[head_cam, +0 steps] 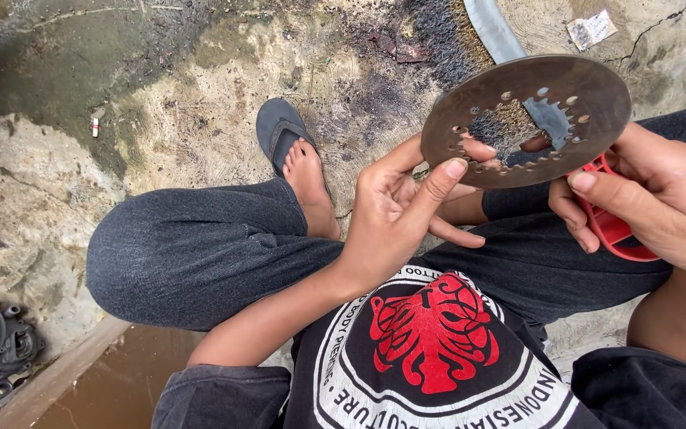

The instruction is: Cleaning a metal motorcycle part using a wire brush to remove rust and debris

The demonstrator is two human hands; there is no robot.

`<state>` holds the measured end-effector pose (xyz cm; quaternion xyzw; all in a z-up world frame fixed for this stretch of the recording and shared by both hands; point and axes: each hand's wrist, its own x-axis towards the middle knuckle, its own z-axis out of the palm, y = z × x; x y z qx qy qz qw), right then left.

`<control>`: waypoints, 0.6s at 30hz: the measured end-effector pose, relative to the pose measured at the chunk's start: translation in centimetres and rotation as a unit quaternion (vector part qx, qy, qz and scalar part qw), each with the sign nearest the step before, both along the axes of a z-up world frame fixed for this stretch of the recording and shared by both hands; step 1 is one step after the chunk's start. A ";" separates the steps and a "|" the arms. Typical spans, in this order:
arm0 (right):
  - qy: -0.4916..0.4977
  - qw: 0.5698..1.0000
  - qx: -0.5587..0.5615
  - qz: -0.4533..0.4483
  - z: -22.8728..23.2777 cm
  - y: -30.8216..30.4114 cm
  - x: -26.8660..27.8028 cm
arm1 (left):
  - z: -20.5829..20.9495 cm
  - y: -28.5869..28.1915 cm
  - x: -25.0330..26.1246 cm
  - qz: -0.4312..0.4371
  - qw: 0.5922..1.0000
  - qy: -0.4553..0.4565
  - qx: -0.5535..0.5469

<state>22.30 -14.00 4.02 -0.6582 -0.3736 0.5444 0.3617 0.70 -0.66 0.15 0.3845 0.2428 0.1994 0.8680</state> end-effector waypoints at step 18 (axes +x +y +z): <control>0.003 1.000 0.014 -0.010 0.1 0.3 -0.3 | -0.2 -0.3 0.0 -0.005 1.000 -0.015 -0.002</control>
